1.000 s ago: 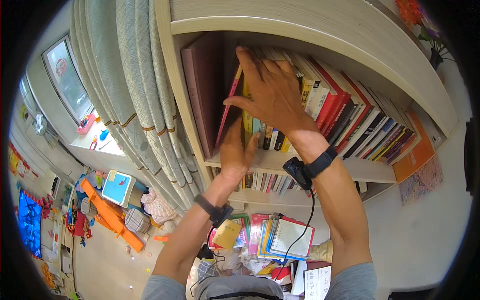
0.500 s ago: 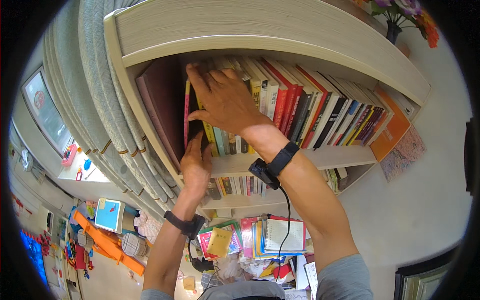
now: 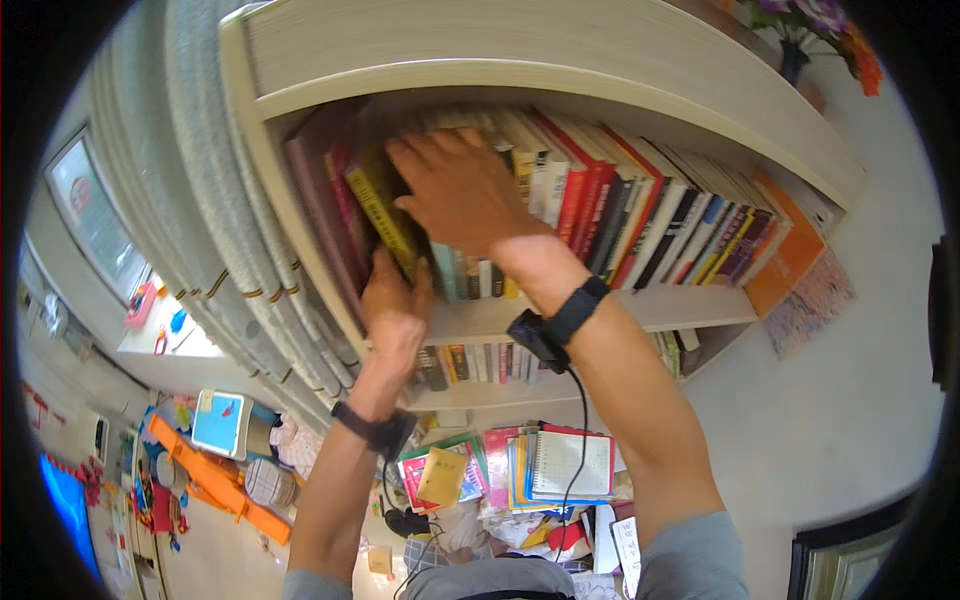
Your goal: Organizing books and folders on a bookshelf.
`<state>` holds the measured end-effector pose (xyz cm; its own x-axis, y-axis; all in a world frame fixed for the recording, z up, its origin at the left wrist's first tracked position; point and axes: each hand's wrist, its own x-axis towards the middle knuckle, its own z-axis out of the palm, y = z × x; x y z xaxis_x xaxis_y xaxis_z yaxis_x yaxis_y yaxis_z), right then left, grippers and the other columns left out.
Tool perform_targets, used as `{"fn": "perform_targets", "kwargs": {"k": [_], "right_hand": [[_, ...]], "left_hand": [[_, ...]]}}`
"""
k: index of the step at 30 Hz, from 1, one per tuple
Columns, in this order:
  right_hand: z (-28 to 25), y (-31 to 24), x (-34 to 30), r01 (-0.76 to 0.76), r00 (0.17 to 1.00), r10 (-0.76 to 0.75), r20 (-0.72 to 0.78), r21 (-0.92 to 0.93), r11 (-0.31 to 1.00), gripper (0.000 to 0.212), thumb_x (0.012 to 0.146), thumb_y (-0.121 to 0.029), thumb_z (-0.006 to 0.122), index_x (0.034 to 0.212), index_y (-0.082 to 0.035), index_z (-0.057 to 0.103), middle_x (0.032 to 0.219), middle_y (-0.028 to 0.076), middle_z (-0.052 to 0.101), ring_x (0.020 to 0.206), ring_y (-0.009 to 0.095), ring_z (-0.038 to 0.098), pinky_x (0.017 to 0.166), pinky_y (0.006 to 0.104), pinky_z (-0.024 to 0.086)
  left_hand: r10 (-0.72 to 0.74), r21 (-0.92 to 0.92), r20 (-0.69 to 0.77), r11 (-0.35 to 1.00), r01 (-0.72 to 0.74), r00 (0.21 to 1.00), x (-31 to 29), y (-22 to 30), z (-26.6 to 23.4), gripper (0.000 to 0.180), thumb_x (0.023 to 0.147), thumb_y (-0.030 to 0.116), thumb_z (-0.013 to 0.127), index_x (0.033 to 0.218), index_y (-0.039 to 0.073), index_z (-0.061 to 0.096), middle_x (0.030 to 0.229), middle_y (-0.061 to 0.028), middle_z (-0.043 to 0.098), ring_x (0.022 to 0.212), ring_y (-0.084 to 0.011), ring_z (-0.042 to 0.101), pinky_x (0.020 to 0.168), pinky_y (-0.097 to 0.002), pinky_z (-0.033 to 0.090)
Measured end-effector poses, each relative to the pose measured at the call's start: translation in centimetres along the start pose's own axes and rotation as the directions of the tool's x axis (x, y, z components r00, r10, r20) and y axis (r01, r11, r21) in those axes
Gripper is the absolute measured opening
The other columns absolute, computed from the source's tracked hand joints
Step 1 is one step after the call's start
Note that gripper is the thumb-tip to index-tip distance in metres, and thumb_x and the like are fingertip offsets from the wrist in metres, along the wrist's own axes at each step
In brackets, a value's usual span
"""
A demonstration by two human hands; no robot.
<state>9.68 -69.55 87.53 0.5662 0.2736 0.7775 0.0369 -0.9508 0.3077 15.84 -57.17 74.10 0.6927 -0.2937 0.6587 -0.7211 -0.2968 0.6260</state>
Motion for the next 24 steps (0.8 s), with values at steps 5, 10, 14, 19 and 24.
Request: {"fn": "perform_targets", "kwargs": {"k": [5, 10, 14, 19, 24], "right_hand": [[-0.4, -0.6, 0.5, -0.021, 1.000, 0.021, 0.003, -0.006, 1.000, 0.046, 0.091, -0.026, 0.064, 0.132, -0.003, 0.060, 0.131, 0.014, 0.064, 0.123, 0.030, 0.057, 0.108, 0.0437, 0.039], [-0.7, -0.5, 0.4, -0.004, 1.000, 0.004, -0.016, 0.017, 1.000, 0.044, 0.089, -0.022, 0.067, 0.128, -0.003, 0.060, 0.129, 0.013, 0.065, 0.120, 0.030, 0.058, 0.107, 0.0430, 0.041], [-0.8, -0.7, 0.6, -0.009, 1.000, 0.010, -0.011, 0.036, 0.999, 0.046, 0.087, -0.021, 0.069, 0.129, -0.004, 0.060, 0.126, 0.012, 0.067, 0.119, 0.029, 0.059, 0.105, 0.0425, 0.041], [-0.1, -0.2, 0.4, 0.050, 0.995, -0.050, -0.089, -0.002, 0.999, 0.042, 0.085, -0.023, 0.071, 0.123, -0.007, 0.063, 0.111, 0.006, 0.068, 0.112, 0.023, 0.059, 0.100, 0.0400, 0.040], [-0.1, -0.3, 0.4, 0.031, 0.998, -0.031, -0.046, 0.011, 0.999, 0.043, 0.086, -0.023, 0.071, 0.126, -0.011, 0.063, 0.112, 0.005, 0.068, 0.114, 0.023, 0.058, 0.101, 0.0406, 0.039]], "left_hand": [[-0.185, 0.267, 0.081, 0.951, 0.157, 0.979, 1.5, 2.5, -1.1, 0.030, 0.095, 0.023, 0.062, 0.109, -0.001, 0.050, 0.095, -0.0305, 0.069, 0.081, -0.0472, 0.069, 0.068, -0.0546, 0.056], [-0.094, 0.275, 0.006, 0.957, 0.089, 0.996, 1.6, 2.9, -1.6, 0.024, 0.090, 0.007, 0.062, 0.106, -0.004, 0.048, 0.092, -0.0321, 0.066, 0.082, -0.0485, 0.067, 0.067, -0.0527, 0.055], [-0.116, 0.260, -0.038, 0.958, 0.122, 0.992, 1.2, 2.5, -1.4, 0.022, 0.090, 0.004, 0.060, 0.107, -0.003, 0.048, 0.094, -0.0324, 0.065, 0.083, -0.0497, 0.066, 0.068, -0.0539, 0.054], [-0.015, 0.186, -0.169, 0.982, 0.046, 0.986, -1.0, 3.1, -1.3, 0.032, 0.090, 0.000, 0.059, 0.120, -0.002, 0.049, 0.106, -0.0293, 0.062, 0.086, -0.0493, 0.065, 0.070, -0.0546, 0.054], [0.242, 0.161, -0.174, 0.963, -0.215, 0.954, -3.0, 3.0, -1.7, 0.039, 0.087, -0.005, 0.058, 0.126, -0.001, 0.055, 0.113, -0.0242, 0.059, 0.091, -0.0480, 0.064, 0.076, -0.0531, 0.055]]}}
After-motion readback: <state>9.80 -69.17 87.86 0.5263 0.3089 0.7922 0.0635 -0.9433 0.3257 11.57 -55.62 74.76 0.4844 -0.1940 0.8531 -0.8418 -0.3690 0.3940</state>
